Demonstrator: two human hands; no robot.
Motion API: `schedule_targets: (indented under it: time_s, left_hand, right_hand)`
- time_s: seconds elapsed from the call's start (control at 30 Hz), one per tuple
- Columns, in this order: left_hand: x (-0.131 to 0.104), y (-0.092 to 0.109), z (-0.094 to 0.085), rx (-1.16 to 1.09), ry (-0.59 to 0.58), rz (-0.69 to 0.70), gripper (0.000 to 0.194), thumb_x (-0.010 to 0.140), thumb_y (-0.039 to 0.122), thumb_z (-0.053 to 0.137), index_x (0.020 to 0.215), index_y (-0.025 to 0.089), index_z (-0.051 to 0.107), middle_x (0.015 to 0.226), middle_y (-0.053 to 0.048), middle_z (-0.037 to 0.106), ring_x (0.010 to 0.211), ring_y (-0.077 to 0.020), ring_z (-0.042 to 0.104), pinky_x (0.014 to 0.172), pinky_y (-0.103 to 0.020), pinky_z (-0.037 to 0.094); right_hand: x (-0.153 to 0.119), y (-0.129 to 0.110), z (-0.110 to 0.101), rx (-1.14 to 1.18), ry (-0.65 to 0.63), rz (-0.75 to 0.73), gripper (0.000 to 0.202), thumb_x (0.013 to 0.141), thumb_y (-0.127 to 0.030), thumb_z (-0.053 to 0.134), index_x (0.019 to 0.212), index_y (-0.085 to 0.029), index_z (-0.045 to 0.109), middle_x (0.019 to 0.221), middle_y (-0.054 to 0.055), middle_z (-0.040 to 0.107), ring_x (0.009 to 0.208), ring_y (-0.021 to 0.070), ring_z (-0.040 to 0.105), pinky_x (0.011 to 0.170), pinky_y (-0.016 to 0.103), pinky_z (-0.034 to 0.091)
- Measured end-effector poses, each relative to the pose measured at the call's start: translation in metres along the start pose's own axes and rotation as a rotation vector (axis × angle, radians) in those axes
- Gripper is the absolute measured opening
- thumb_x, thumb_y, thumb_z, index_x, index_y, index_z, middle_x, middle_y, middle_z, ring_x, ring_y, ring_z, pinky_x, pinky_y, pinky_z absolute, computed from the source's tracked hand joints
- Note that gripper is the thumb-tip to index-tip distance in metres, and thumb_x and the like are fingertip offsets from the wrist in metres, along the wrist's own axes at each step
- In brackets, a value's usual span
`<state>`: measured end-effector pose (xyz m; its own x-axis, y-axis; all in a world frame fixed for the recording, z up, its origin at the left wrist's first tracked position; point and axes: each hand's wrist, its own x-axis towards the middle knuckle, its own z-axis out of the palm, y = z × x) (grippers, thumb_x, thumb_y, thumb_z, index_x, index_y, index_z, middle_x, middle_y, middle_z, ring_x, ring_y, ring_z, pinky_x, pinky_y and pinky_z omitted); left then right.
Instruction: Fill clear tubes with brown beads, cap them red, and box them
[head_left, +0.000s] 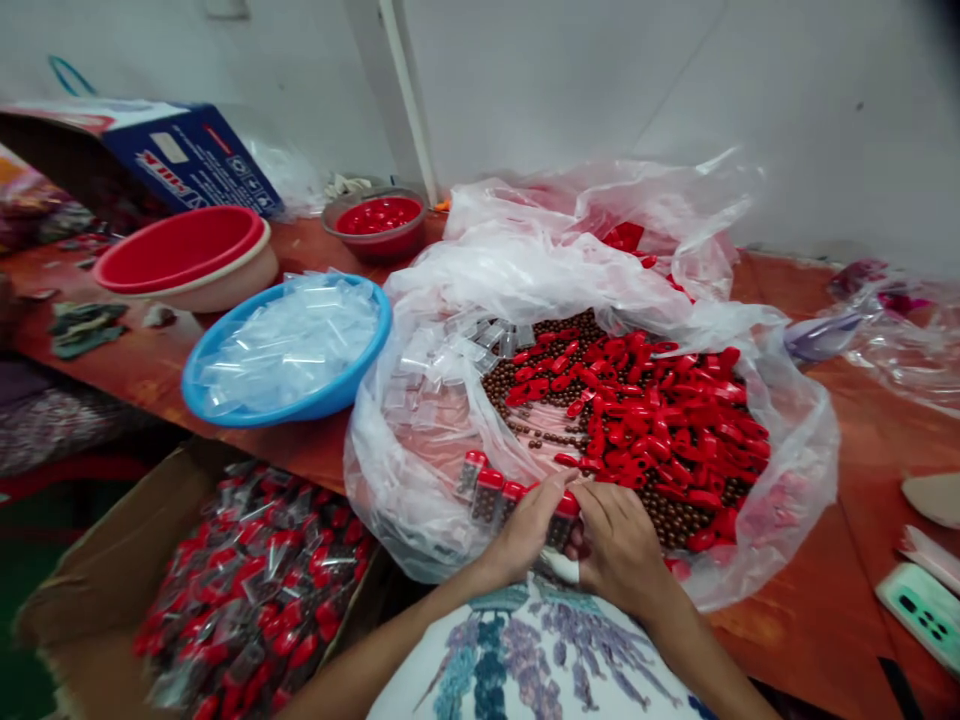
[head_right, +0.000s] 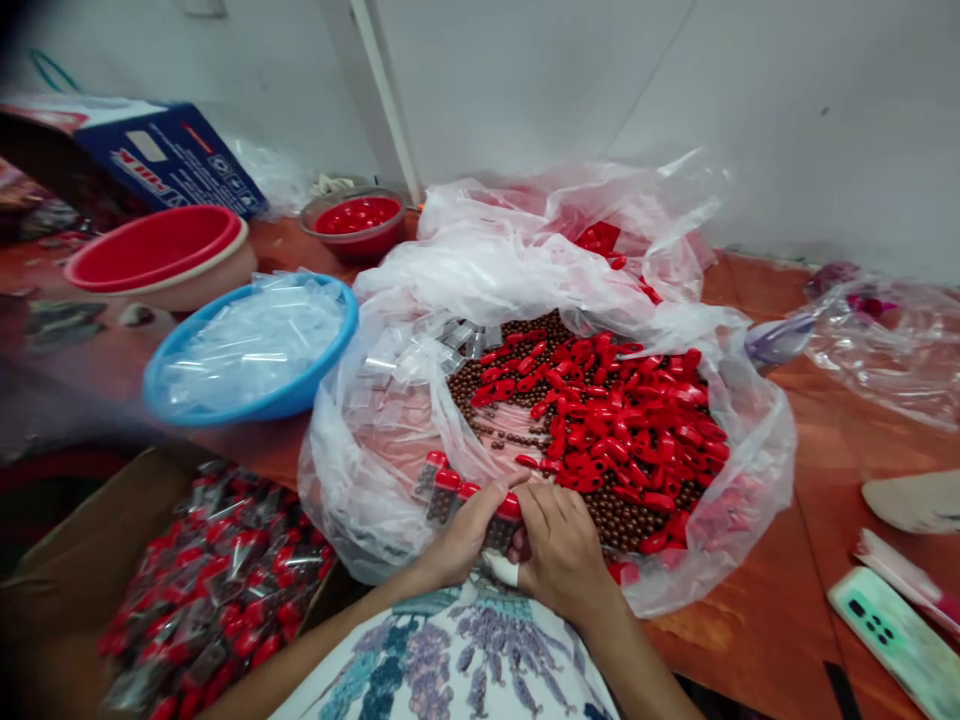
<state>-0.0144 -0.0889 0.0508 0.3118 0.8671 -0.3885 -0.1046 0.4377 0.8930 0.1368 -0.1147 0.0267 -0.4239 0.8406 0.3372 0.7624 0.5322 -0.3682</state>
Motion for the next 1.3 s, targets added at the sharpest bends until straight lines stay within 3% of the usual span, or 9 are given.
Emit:
schedule_targets:
  time_s: [0.07, 0.2, 0.3, 0.43, 0.67, 0.8, 0.97, 1.17, 1.3]
  left_hand:
    - [-0.006, 0.008, -0.01, 0.061, 0.026, 0.047, 0.041, 0.081, 0.044, 0.047, 0.109, 0.019, 0.063, 0.096, -0.006, 0.068, 0.1, -0.0233, 0.057, 0.087, -0.034, 0.044]
    - [-0.015, 0.024, -0.052, 0.052, 0.071, -0.001, 0.051, 0.084, 0.052, 0.037, 0.118, 0.018, 0.053, 0.072, -0.005, 0.065, 0.061, -0.0202, 0.06, 0.06, -0.033, 0.048]
    - [-0.017, 0.025, -0.092, 0.247, 0.308, 0.107, 0.045, 0.081, 0.055, 0.043, 0.097, 0.017, 0.061, 0.068, -0.003, 0.06, 0.059, -0.0178, 0.055, 0.058, -0.029, 0.044]
    - [-0.013, 0.012, -0.12, 0.567, 0.429, 0.188, 0.031, 0.062, 0.047, 0.07, 0.068, 0.019, 0.059, 0.067, -0.001, 0.055, 0.073, -0.0201, 0.052, 0.068, -0.027, 0.039]
    - [-0.006, -0.012, -0.101, 0.566, 0.187, 0.143, 0.074, 0.043, 0.042, 0.082, 0.107, 0.019, 0.054, 0.092, -0.003, 0.061, 0.082, -0.0225, 0.055, 0.069, -0.027, 0.039]
    - [-0.009, -0.016, -0.086, 0.441, 0.091, 0.085, 0.069, 0.046, 0.044, 0.08, 0.104, 0.017, 0.055, 0.088, -0.002, 0.061, 0.078, -0.0191, 0.055, 0.068, -0.026, 0.04]
    - [-0.02, -0.016, -0.073, 0.352, 0.135, 0.012, 0.077, 0.04, 0.044, 0.082, 0.107, 0.018, 0.053, 0.089, 0.0, 0.061, 0.081, -0.0181, 0.055, 0.073, -0.027, 0.043]
    - [-0.029, -0.015, -0.072, 0.134, 0.054, 0.02, 0.073, 0.038, 0.039, 0.084, 0.102, 0.018, 0.055, 0.088, 0.001, 0.061, 0.08, -0.017, 0.056, 0.07, -0.026, 0.045]
    - [-0.037, 0.0, -0.078, 0.129, 0.163, 0.142, 0.076, 0.041, 0.036, 0.085, 0.108, 0.019, 0.054, 0.095, -0.002, 0.061, 0.087, -0.0187, 0.056, 0.077, -0.028, 0.046]
  right_hand:
    - [0.0, -0.006, 0.002, 0.082, -0.032, 0.038, 0.067, 0.074, -0.037, 0.059, 0.133, -0.016, 0.036, 0.119, 0.016, 0.054, 0.108, 0.0304, 0.05, 0.091, 0.046, 0.04]
    - [-0.001, -0.015, 0.006, 0.404, -0.154, 0.325, 0.071, 0.077, -0.04, 0.06, 0.139, -0.022, 0.029, 0.117, 0.011, 0.056, 0.092, 0.0228, 0.06, 0.076, 0.035, 0.05]
    - [-0.005, -0.017, 0.013, 0.597, -0.226, 0.497, 0.046, 0.082, -0.037, 0.055, 0.125, -0.023, 0.048, 0.095, 0.005, 0.063, 0.071, 0.0171, 0.062, 0.062, 0.028, 0.051]
    - [-0.007, -0.022, 0.019, 0.419, -0.225, 0.453, 0.041, 0.08, -0.035, 0.056, 0.119, -0.024, 0.053, 0.103, 0.007, 0.061, 0.081, 0.0211, 0.063, 0.072, 0.034, 0.05]
    - [0.004, -0.031, 0.028, 0.294, -0.218, 0.441, 0.076, 0.072, -0.038, 0.066, 0.138, -0.023, 0.03, 0.126, 0.014, 0.048, 0.109, 0.0304, 0.054, 0.083, 0.043, 0.047]
    - [0.004, -0.028, 0.038, 0.498, -0.238, 0.479, 0.087, 0.069, -0.034, 0.068, 0.142, -0.021, 0.021, 0.136, 0.015, 0.04, 0.123, 0.0294, 0.041, 0.095, 0.045, 0.04]
    - [-0.007, -0.028, 0.046, 0.894, -0.28, 0.531, 0.083, 0.069, -0.034, 0.068, 0.14, -0.022, 0.027, 0.135, 0.01, 0.046, 0.122, 0.0262, 0.045, 0.1, 0.043, 0.038]
    - [-0.019, -0.011, 0.06, 0.871, -0.248, 0.608, 0.093, 0.055, -0.037, 0.077, 0.137, -0.02, 0.036, 0.128, 0.012, 0.053, 0.115, 0.0322, 0.051, 0.091, 0.04, 0.047]
    - [0.009, -0.02, 0.044, 0.859, -0.259, 0.568, 0.093, 0.06, -0.037, 0.075, 0.14, -0.023, 0.03, 0.138, 0.01, 0.043, 0.123, 0.0312, 0.043, 0.094, 0.039, 0.046]
